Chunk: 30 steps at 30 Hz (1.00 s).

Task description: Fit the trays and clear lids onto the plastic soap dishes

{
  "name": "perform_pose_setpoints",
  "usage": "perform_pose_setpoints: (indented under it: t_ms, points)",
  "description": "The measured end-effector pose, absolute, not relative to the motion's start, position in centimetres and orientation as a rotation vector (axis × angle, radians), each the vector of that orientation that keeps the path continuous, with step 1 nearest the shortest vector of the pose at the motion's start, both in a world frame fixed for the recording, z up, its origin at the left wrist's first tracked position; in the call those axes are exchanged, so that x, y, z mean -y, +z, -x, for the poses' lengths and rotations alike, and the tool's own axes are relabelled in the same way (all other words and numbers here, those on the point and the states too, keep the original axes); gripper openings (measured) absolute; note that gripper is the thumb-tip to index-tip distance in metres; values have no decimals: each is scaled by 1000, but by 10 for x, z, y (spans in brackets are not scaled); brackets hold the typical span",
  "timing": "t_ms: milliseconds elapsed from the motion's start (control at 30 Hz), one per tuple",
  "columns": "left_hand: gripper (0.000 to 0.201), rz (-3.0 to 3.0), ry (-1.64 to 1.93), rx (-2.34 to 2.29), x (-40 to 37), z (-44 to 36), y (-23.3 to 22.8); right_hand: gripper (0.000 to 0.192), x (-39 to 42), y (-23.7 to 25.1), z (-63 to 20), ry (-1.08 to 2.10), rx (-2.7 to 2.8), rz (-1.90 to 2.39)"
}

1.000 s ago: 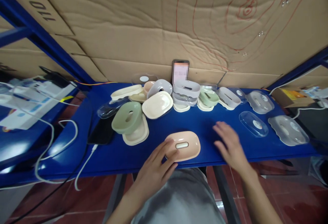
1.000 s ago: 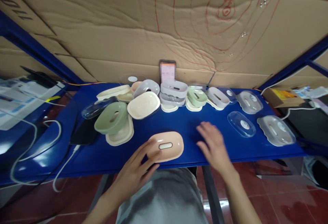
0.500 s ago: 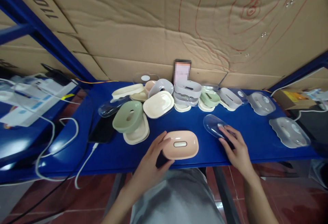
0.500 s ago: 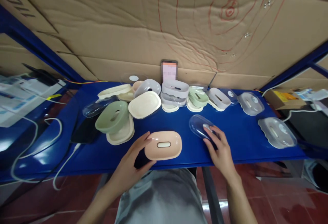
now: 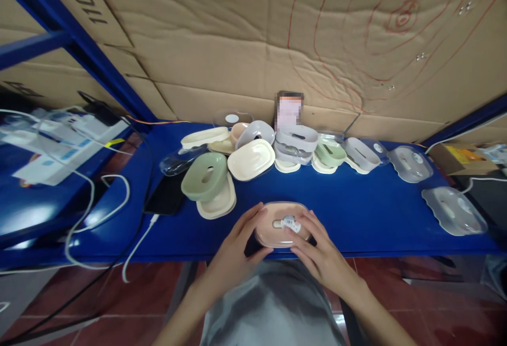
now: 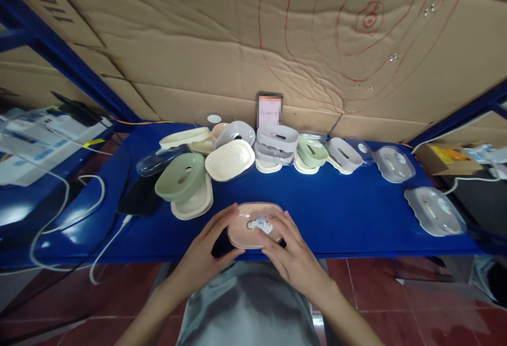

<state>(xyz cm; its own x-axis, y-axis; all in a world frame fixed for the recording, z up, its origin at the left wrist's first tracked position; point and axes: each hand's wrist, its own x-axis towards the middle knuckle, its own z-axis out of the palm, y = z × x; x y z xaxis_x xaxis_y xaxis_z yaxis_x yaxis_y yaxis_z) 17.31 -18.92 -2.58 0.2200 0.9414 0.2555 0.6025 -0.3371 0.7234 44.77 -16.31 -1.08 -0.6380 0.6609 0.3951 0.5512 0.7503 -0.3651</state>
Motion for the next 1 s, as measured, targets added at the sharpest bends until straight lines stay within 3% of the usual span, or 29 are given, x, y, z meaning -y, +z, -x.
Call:
perform_pose_setpoints:
  t_ms: [300, 467, 633, 767, 900, 1000]
  points:
    - [70, -2103, 949, -1436, 192, -175, -28, 66, 160, -14, -449, 240, 2482, 847]
    - [56, -2309, 1052, -1677, 195, -161, -16, 60, 163, -16, -495, 150, 2425, 1059]
    - [42, -2371, 995, -2211, 191, -132, -12, 59, 150, -21, -587, -135, 2195, 1395]
    - [24, -2463, 922, -2189, 191, -131, -18, 63, 132, -23, -617, -445, 2016, 1556]
    - [12, -2460, 958, -2081, 206, -144, -18, 66, 127, -25, -572, -231, 2131, 1451]
    - [14, -2411, 966, -1981, 219, -154, -18, 64, 137, -23, -515, -13, 2365, 1287]
